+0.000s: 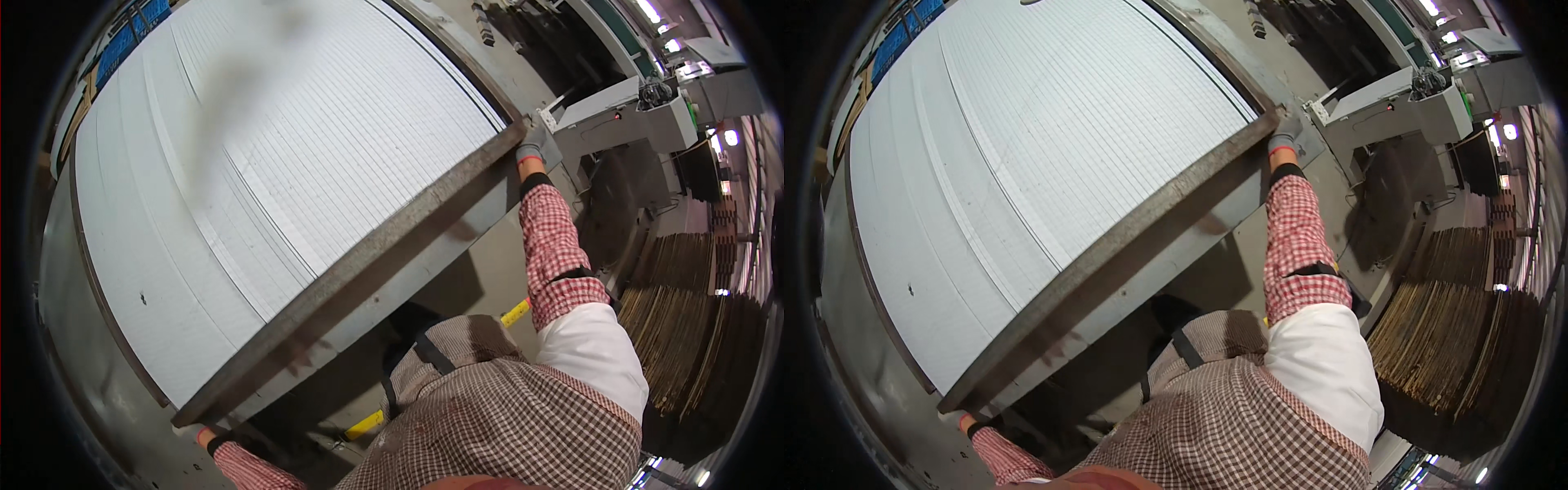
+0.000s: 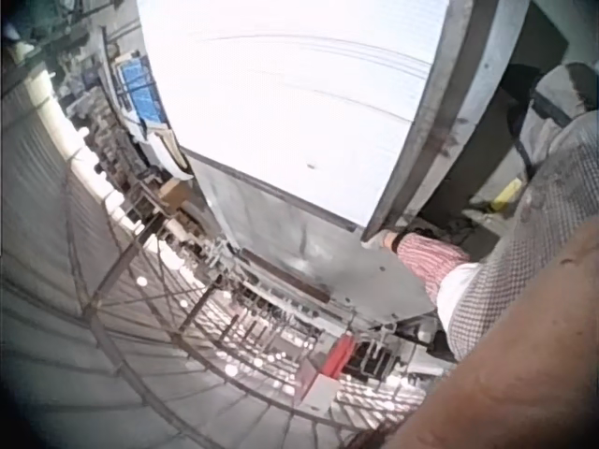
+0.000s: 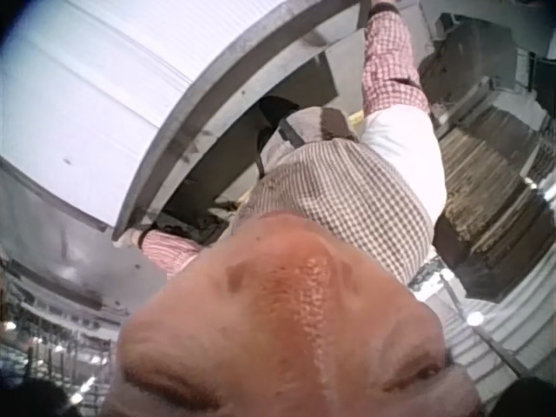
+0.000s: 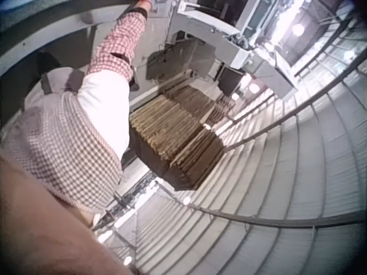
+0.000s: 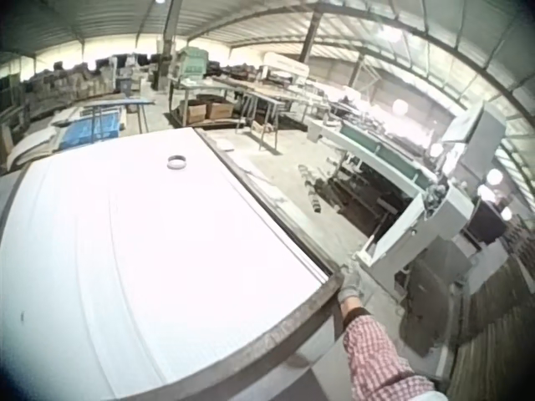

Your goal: The person moves stacks of white panels from a conveyor to a table and places pink labels onto them. They then use a utility knife to trim the panels before placing them into a blue metal frame to press the edges.

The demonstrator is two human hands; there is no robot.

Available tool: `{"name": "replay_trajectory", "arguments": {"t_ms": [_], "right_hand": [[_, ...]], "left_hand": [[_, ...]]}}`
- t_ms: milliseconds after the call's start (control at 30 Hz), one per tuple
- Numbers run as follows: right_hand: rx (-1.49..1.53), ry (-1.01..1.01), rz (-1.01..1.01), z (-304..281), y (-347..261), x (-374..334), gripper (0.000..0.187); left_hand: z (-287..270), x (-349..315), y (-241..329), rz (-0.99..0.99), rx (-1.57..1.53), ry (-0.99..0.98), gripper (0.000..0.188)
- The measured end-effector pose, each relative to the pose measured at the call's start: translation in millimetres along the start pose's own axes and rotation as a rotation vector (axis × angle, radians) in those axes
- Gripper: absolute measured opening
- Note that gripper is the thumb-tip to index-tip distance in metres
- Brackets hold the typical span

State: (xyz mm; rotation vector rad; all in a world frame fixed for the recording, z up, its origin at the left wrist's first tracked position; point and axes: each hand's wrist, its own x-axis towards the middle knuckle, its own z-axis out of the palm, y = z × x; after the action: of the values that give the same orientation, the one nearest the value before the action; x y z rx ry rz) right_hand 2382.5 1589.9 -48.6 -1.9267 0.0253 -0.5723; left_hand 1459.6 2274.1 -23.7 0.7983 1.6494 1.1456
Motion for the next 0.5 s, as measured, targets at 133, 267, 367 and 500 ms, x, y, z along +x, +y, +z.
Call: {"name": "replay_trajectory", "arguments": {"t_ms": [133, 267, 367, 500], "right_hand": [[-0.090, -0.008, 0.009, 3.2, -20.2, -14.9, 0.029], [-0.018, -0.001, 0.053, -89.0, 27.3, -15.8, 0.026], [0.023, -0.084, 0.322, -120.8, 50.2, -72.3, 0.025], [-1.239, -0.503, -0.282, -258.0, 86.0, -76.9, 0.020]], "left_hand": [[4.4, -38.1, 13.8, 0.143, 0.225, 0.174, 0.050], [-12.1, -97.1, -2.7, -0.134, -0.230, -0.025, 0.047], [-177.0, -97.7, -17.5, 0.156, 0.583, -0.051, 0.048], [-222.0, -167.0, -118.0, -0.153, 0.688, -0.136, 0.058]]}}
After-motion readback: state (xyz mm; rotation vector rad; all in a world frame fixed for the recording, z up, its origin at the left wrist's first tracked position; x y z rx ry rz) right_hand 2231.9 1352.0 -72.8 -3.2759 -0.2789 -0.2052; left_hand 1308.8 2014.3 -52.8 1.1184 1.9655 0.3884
